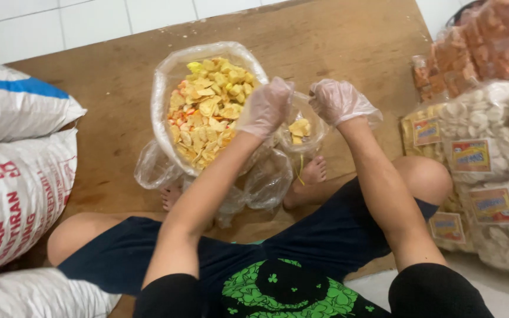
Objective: Packaging snacks into a plastic bag by hand
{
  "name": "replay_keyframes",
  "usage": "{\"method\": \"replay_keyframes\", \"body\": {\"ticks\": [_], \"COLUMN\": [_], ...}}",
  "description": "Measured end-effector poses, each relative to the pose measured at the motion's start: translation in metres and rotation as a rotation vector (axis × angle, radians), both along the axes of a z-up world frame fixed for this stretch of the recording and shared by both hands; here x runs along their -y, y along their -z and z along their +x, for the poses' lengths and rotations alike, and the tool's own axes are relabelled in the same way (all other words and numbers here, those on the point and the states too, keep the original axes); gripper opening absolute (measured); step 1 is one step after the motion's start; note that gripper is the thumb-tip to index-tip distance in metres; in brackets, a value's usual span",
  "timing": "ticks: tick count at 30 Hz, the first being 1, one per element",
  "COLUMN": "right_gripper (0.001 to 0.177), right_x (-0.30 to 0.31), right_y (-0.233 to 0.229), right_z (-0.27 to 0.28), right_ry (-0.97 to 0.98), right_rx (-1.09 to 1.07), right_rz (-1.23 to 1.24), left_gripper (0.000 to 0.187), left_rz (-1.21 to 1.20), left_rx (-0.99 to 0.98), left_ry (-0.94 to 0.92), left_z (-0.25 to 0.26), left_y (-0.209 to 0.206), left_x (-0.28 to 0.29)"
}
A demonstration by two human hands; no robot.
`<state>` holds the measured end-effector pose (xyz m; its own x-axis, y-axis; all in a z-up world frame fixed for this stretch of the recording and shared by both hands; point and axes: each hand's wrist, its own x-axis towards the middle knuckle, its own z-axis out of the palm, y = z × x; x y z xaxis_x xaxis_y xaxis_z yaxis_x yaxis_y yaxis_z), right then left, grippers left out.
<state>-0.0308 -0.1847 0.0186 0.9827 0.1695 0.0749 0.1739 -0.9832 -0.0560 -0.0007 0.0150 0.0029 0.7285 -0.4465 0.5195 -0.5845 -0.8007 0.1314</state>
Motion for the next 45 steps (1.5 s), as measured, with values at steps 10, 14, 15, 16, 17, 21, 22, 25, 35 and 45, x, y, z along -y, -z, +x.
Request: {"method": "replay_keyframes", "body": {"ticks": [10,14,15,16,17,21,22,25,35,45], "right_gripper": [0.012,0.016,0.016,0.016,0.017,0.024,0.027,0.037,0.042,0.016], "right_x": [-0.079,-0.113,-0.125,-0.134,-0.143,-0.175,-0.180,-0.189,-0.189,-0.181], "right_y": [-0.017,-0.001,-0.002,-0.004,-0.006,-0.021,-0.021,-0.021,-0.007,0.011], "right_z": [-0.007,-0.008,-0.012,-0.014,-0.017,-0.027,-0.027,-0.022,-0.019,-0.021], "right_ry": [-0.225,-0.425,-0.438,-0.492,-0.546,-0.616,-0.624,-0.596,-0.539,-0.527], "right_rx": [0.192,0.135,0.131,0.080,0.028,-0.125,-0.109,-0.127,-0.119,-0.088], "right_rz": [0.102,0.200,0.202,0.252,0.302,0.401,0.338,0.272,0.279,0.332], "left_gripper": [0.020,0.027,0.027,0.027,0.028,0.032,0.032,0.026,0.023,0.015], "left_rz": [0.185,0.142,0.141,0.066,-0.009,-0.204,-0.141,0.012,-0.245,-0.083], "left_rx": [-0.162,-0.285,-0.289,-0.331,-0.372,-0.491,-0.435,-0.271,-0.496,-0.295], "left_ry": [-0.146,-0.135,-0.149,-0.116,-0.082,-0.060,-0.038,-0.090,-0.109,-0.123], "left_z": [-0.034,-0.060,-0.063,-0.064,-0.064,-0.072,-0.071,-0.061,-0.052,-0.041], "left_y": [-0.066,-0.070,-0.065,-0.061,-0.056,-0.048,-0.040,0.006,0.068,0.073], "left_x": [-0.185,-0.232,-0.238,-0.243,-0.248,-0.235,-0.231,-0.217,-0.238,-0.224]}}
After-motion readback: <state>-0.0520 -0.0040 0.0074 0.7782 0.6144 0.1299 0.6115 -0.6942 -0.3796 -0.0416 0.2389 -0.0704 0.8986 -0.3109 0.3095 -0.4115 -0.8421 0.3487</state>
